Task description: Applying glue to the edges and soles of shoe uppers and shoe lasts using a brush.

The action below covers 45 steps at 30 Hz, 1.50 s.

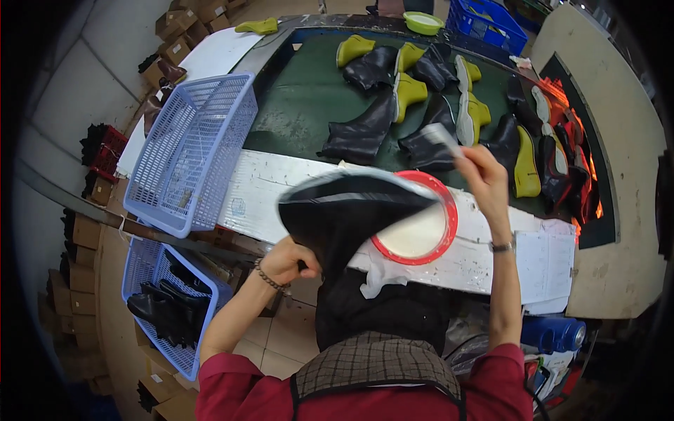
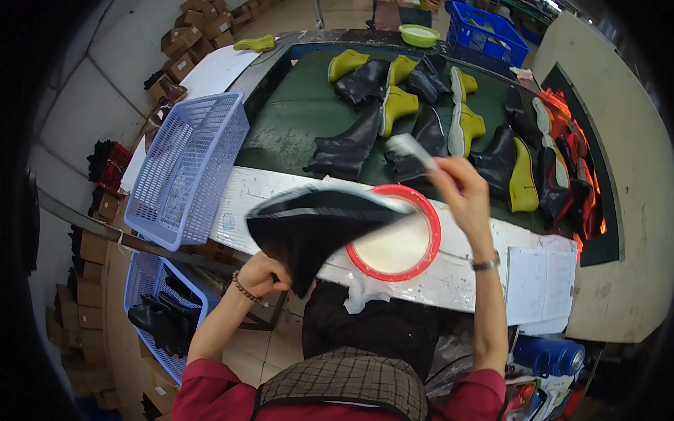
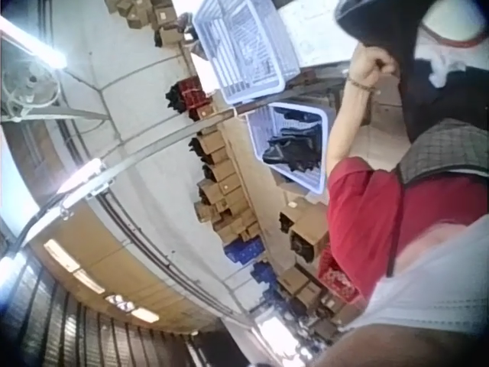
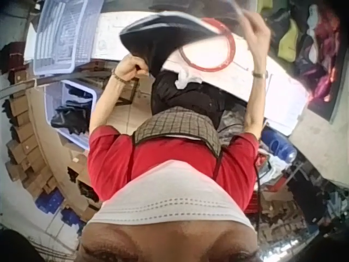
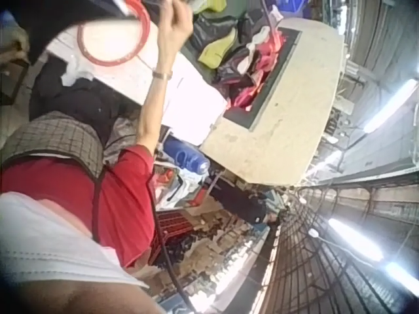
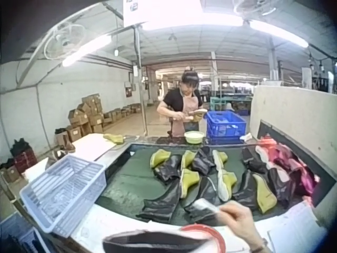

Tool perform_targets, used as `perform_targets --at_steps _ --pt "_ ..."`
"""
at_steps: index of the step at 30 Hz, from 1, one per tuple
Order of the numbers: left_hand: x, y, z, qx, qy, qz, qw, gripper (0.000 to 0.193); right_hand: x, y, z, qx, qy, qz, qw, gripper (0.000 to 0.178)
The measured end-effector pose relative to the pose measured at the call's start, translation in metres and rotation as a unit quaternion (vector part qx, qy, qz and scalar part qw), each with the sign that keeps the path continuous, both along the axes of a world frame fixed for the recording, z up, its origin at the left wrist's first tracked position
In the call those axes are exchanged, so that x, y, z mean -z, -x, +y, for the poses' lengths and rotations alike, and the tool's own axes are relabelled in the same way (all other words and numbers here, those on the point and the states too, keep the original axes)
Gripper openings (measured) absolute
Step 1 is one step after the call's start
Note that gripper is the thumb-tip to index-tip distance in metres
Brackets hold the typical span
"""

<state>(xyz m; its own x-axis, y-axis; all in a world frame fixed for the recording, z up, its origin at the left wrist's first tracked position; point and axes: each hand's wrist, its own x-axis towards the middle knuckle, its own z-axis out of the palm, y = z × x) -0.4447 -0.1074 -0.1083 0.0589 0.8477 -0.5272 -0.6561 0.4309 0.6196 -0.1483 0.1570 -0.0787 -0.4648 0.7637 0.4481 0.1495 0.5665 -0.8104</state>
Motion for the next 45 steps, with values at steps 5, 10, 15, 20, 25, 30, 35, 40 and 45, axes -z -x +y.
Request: perform_targets --at_steps 5,10,15,20,25,30,35,40,45 --pt "0.026 0.066 0.032 -0.158 -0.078 0.086 0.981 0.011 0.106 -0.068 -0.016 0.125 0.237 0.098 0.958 0.022" --pt "0.034 0.117 0.099 -0.235 -0.117 0.184 0.947 0.023 0.168 -0.062 -0.048 0.226 0.234 0.114 0.939 0.021" --pt "0.055 0.161 0.158 -0.254 -0.059 0.343 0.902 0.015 0.169 -0.056 -0.043 0.241 0.199 0.090 0.946 0.020" --pt "0.116 0.202 0.261 -0.268 -0.012 0.038 0.963 0.008 0.156 -0.056 -0.050 0.273 0.190 0.081 0.940 0.019" --pt "0.171 0.270 0.354 -0.321 -0.151 -0.117 0.928 0.004 0.155 -0.046 -0.050 0.241 0.202 0.072 0.946 0.019" --pt "0.144 0.215 0.407 -0.282 0.029 0.349 0.893 0.056 0.160 -0.047 -0.055 0.281 0.206 0.047 0.936 0.017" --pt "0.074 0.132 0.341 -0.304 -0.250 0.583 0.711 0.032 0.154 -0.052 -0.055 0.319 0.098 0.011 0.943 0.033" --pt "-0.004 0.083 0.055 -0.363 -0.282 0.602 0.652 0.026 0.154 -0.048 -0.054 0.246 0.157 0.001 0.957 0.034" --pt "0.023 0.139 -0.156 -0.556 0.125 0.764 0.303 0.032 0.147 -0.047 -0.060 0.251 0.155 -0.005 0.955 0.037"
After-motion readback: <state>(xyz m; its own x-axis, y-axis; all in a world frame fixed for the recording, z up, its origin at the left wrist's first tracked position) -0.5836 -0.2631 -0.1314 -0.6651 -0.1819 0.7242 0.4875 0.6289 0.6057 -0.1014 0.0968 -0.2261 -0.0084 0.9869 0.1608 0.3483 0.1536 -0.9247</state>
